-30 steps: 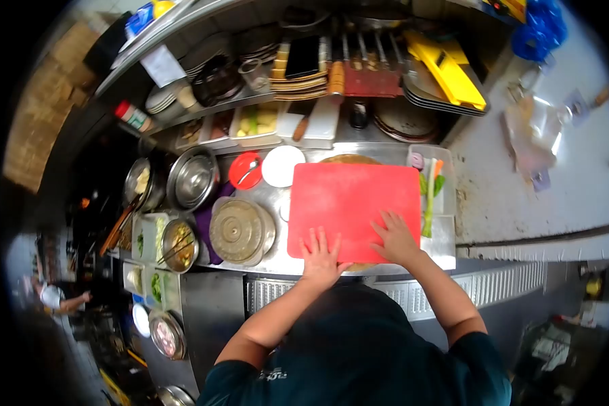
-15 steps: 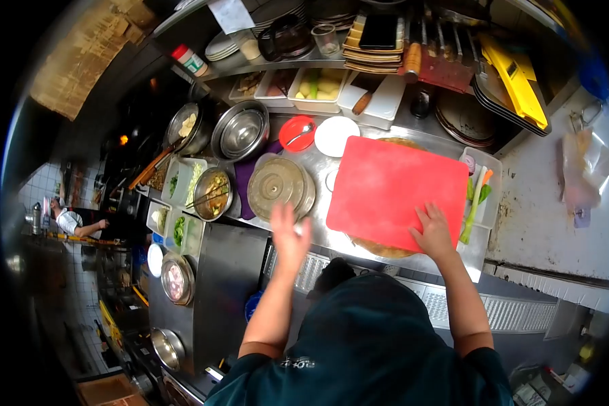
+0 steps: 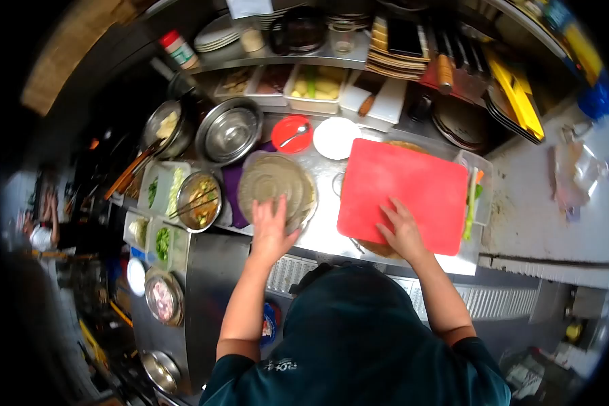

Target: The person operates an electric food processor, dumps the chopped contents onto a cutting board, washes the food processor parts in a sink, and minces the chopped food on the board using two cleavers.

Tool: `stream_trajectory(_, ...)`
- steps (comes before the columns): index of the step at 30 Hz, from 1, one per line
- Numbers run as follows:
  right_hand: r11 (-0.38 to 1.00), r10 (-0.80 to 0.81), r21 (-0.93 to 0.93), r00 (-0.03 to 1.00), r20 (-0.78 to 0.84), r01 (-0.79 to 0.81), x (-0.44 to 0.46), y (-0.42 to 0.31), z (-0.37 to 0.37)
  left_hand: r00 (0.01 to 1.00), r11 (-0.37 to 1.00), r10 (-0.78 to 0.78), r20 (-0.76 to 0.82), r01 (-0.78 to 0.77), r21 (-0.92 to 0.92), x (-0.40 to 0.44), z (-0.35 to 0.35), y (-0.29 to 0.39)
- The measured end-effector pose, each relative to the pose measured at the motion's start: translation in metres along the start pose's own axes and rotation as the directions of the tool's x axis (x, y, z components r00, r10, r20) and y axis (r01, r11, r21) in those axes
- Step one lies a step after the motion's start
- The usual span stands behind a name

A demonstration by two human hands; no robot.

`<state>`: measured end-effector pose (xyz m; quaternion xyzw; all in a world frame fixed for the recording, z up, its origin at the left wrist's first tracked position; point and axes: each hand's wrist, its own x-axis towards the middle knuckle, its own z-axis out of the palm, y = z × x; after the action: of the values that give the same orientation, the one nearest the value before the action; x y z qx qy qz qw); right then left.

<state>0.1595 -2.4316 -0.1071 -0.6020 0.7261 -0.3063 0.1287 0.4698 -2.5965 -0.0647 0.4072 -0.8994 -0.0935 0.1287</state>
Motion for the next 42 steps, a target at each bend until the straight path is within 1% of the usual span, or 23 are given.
stream_trajectory(1, 0.999, 0.036, -0.017, 0.999, -0.025, -0.036, -0.004, 0.002, -0.006, 1.000, 1.000, 0.017, -0.025, -0.017, -0.010, 0.004, -0.013, 0.003)
stream_trajectory(3, 0.989, 0.147, 0.001, 0.981, -0.126, -0.148, -0.015, 0.006, -0.016, 0.987, 0.988, 0.143, -0.069, -0.147, -0.052, 0.012, -0.032, 0.014)
stream_trajectory(4, 0.981, 0.192, 0.016, 0.965, -0.176, -0.193, -0.021, 0.010, -0.022, 0.975, 0.972, 0.212, -0.061, -0.217, -0.088, 0.018, -0.038, 0.024)
stream_trajectory(6, 0.952, 0.301, 0.030, 0.908, -0.293, -0.306, -0.037, 0.018, -0.031, 0.916, 0.902, 0.397, -0.052, -0.400, -0.162, 0.035, -0.031, 0.050)
stream_trajectory(8, 0.917, 0.390, 0.082, 0.834, -0.391, -0.391, -0.052, 0.022, -0.040, 0.830, 0.805, 0.556, -0.040, -0.550, -0.222, 0.052, -0.017, 0.085)
stream_trajectory(11, 0.911, 0.379, 0.042, 0.793, -0.478, -0.410, -0.082, 0.032, -0.055, 0.697, 0.658, 0.715, -0.055, -0.698, -0.282, 0.081, 0.015, 0.135)
stream_trajectory(12, 0.908, 0.361, 0.002, 0.777, -0.515, -0.419, -0.094, 0.036, -0.058, 0.671, 0.638, 0.741, -0.027, -0.716, -0.284, 0.088, 0.028, 0.146)
stream_trajectory(14, 0.889, 0.403, 0.031, 0.748, -0.528, -0.457, -0.114, 0.037, -0.068, 0.616, 0.598, 0.787, 0.033, -0.748, -0.287, 0.097, 0.060, 0.165)
stream_trajectory(17, 0.848, 0.473, 0.064, 0.697, -0.539, -0.526, -0.148, 0.042, -0.069, 0.554, 0.595, 0.804, 0.218, -0.740, -0.313, 0.099, 0.096, 0.169)
stream_trajectory(19, 0.820, 0.513, 0.072, 0.674, -0.531, -0.568, -0.163, 0.045, -0.070, 0.563, 0.605, 0.796, 0.224, -0.727, -0.325, 0.101, 0.099, 0.171)
stream_trajectory(20, 0.827, 0.488, 0.028, 0.693, -0.531, -0.561, -0.170, 0.049, -0.068, 0.570, 0.615, 0.788, 0.232, -0.715, -0.331, 0.100, 0.099, 0.173)
stream_trajectory(23, 0.846, 0.508, 0.145, 0.695, -0.509, -0.512, -0.169, 0.054, -0.062, 0.623, 0.675, 0.737, 0.263, -0.694, -0.248, 0.096, 0.099, 0.189)
stream_trajectory(24, 0.830, 0.552, 0.237, 0.680, -0.483, -0.505, -0.164, 0.055, -0.061, 0.634, 0.676, 0.736, 0.238, -0.703, -0.221, 0.094, 0.104, 0.195)
stream_trajectory(26, 0.861, 0.495, 0.170, 0.714, -0.496, -0.479, -0.155, 0.057, -0.063, 0.654, 0.680, 0.733, 0.189, -0.714, -0.168, 0.091, 0.115, 0.206)
stream_trajectory(29, 0.882, 0.448, 0.114, 0.742, -0.499, -0.457, -0.149, 0.061, -0.070, 0.666, 0.688, 0.724, 0.180, -0.674, -0.270, 0.095, 0.119, 0.210)
stream_trajectory(30, 0.887, 0.437, 0.102, 0.751, -0.495, -0.450, -0.148, 0.063, -0.072, 0.671, 0.685, 0.725, 0.153, -0.681, -0.259, 0.096, 0.119, 0.211)
stream_trajectory(32, 0.892, 0.428, 0.096, 0.759, -0.490, -0.441, -0.151, 0.071, -0.075, 0.681, 0.683, 0.725, 0.105, -0.692, -0.233, 0.099, 0.111, 0.212)
stream_trajectory(35, 0.889, 0.438, 0.108, 0.755, -0.487, -0.446, -0.157, 0.081, -0.077, 0.724, 0.699, 0.688, -0.044, -0.678, -0.229, 0.102, 0.084, 0.222)
stream_trajectory(38, 0.874, 0.464, 0.114, 0.743, -0.482, -0.472, -0.164, 0.084, -0.078, 0.728, 0.701, 0.681, -0.082, -0.680, -0.216, 0.102, 0.075, 0.224)
stream_trajectory(40, 0.871, 0.471, 0.110, 0.746, -0.471, -0.480, -0.167, 0.084, -0.077, 0.720, 0.706, 0.693, 0.009, -0.677, -0.205, 0.099, 0.111, 0.208)
stream_trajectory(41, 0.871, 0.470, 0.109, 0.749, -0.467, -0.479, -0.168, 0.084, -0.076, 0.714, 0.709, 0.698, 0.054, -0.678, -0.196, 0.099, 0.117, 0.205)
stream_trajectory(42, 0.872, 0.469, 0.108, 0.748, -0.469, -0.478, -0.166, 0.086, -0.076, 0.725, 0.715, 0.688, 0.046, -0.666, -0.212, 0.101, 0.122, 0.202)
